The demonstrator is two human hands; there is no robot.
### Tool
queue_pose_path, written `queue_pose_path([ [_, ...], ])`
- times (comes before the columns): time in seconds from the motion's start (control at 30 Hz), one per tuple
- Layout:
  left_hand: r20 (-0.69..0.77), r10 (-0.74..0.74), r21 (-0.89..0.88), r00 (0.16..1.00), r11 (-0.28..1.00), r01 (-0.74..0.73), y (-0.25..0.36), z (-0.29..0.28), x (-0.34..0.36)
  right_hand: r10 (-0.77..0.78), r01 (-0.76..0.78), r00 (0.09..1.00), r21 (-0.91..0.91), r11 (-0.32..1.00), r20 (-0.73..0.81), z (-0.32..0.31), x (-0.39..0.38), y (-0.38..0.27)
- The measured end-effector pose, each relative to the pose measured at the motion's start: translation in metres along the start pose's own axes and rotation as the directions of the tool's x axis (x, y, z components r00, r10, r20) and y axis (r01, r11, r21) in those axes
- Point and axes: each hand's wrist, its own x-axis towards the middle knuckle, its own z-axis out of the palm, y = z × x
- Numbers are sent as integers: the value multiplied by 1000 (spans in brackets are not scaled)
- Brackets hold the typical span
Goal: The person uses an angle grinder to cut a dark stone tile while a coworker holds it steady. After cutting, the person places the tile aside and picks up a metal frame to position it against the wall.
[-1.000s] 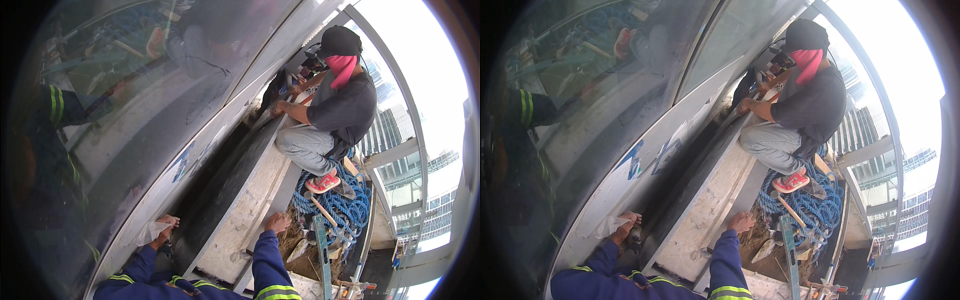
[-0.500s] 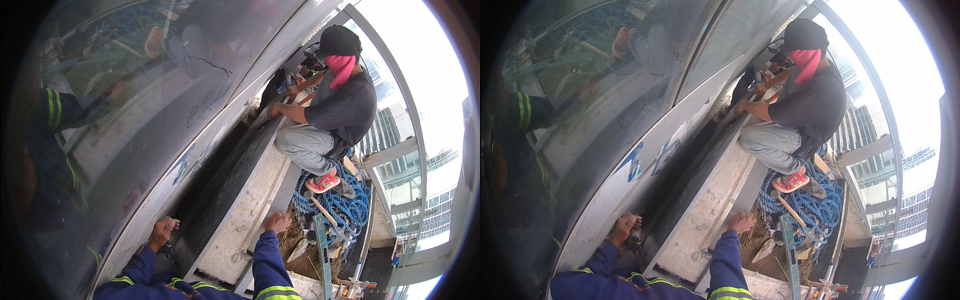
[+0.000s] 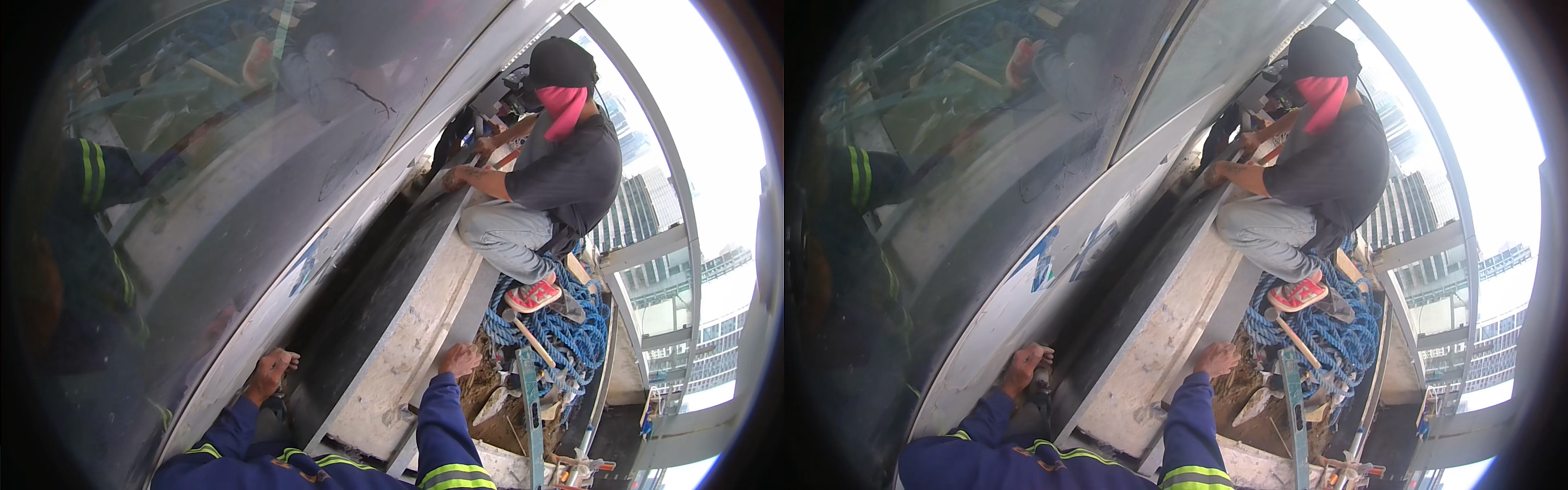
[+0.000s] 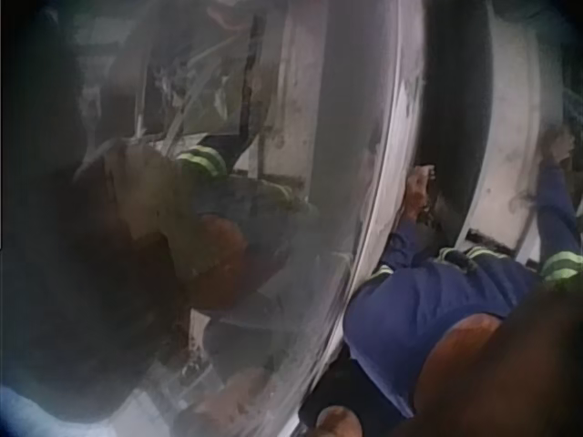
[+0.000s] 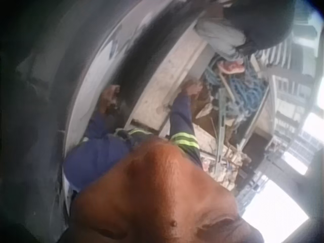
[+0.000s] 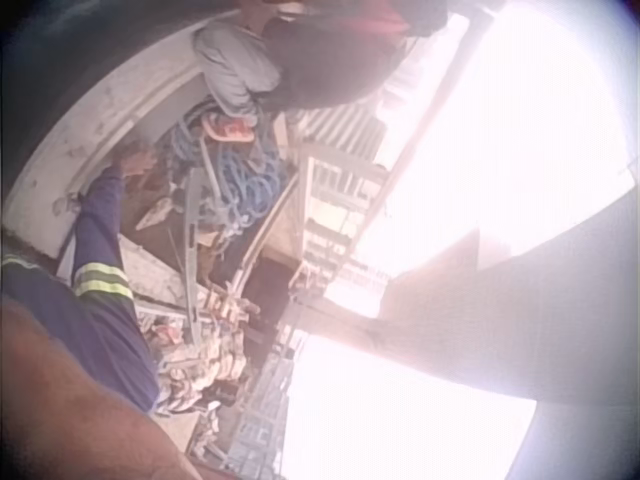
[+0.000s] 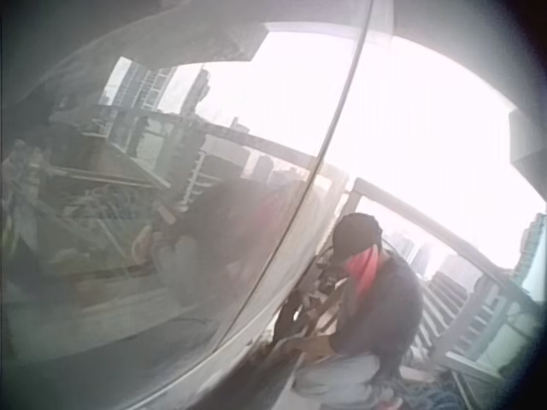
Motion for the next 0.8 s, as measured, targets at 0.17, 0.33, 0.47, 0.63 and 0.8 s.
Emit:
queue_pose_path([
  [0.17, 3, 6, 3, 1000, 1000, -6, 0, -1, -1, 29, -29, 1000, 17, 999, 11, 6, 4, 4],
  [0.33, 4, -4, 1, 1000, 1000, 4, -2, -2, -1, 9, -8, 999, 31, 999, -49, 14, 7, 8],
  [0.47, 6, -3, 8, 1000, 1000, 3, -1, -3, -2, 17, -16, 998, 30, 999, -55, 11, 4, 4],
  [0.63, 5, 7, 15, 1000, 1000, -7, -4, -3, -1, 14, -15, 998, -21, 1000, -58, 13, 6, 5],
  [0.8, 3, 13, 3, 1000, 1000, -13, -7, -3, -1, 27, -28, 999, -29, 999, -42, 13, 7, 5],
])
